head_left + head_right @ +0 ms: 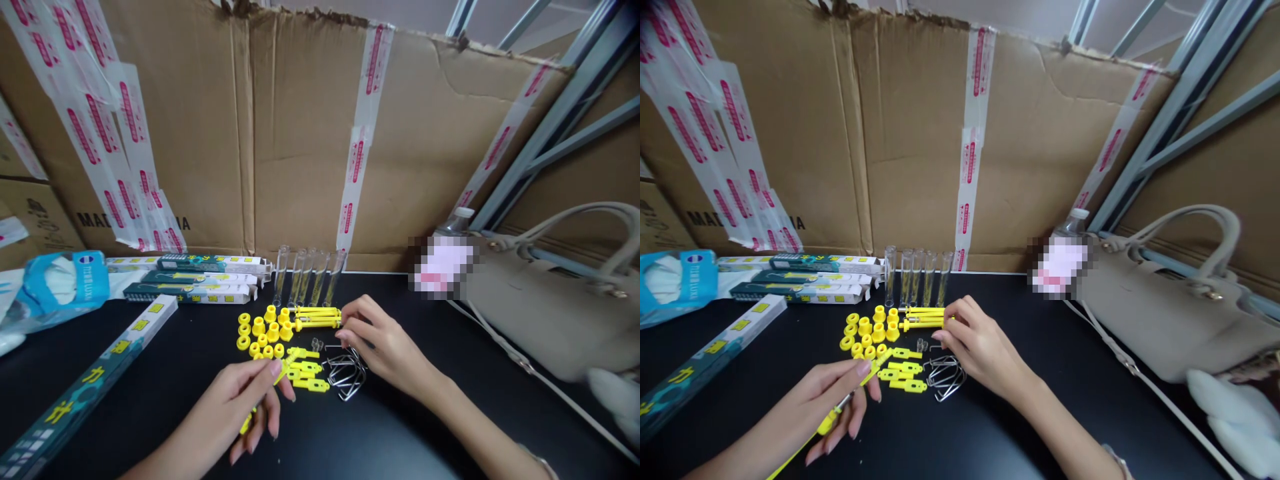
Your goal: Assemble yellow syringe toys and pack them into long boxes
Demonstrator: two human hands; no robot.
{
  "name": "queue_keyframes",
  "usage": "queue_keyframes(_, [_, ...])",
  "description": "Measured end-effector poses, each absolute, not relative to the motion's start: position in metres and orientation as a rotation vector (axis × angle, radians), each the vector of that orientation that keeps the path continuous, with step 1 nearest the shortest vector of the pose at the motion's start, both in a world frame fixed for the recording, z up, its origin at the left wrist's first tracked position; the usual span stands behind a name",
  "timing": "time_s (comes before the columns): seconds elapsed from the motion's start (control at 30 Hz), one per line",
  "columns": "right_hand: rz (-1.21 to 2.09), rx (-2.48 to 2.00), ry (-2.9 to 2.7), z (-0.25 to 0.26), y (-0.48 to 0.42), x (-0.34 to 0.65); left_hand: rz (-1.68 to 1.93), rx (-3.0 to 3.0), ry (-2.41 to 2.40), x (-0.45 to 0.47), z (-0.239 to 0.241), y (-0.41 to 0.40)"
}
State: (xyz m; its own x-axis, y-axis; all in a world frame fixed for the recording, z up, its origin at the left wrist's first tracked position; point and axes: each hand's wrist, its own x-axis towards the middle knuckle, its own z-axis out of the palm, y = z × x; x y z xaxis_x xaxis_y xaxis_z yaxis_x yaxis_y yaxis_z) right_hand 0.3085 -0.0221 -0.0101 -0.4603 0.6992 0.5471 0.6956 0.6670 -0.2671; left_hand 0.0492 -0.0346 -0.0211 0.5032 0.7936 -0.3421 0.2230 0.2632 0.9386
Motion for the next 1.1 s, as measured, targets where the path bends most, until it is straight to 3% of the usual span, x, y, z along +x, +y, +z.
queue_keyframes(0.83, [0.287, -1.057, -2.118, -0.033, -0.028, 0.266, 0.447, 1.355, 1.023, 0.049, -0.025, -0.039])
queue_keyframes(1.1, [0.071, -1.009, -2.196, -0.013, -0.013, 0.251, 0.472, 1.311, 1.013, 0.049, -0.026, -0.038])
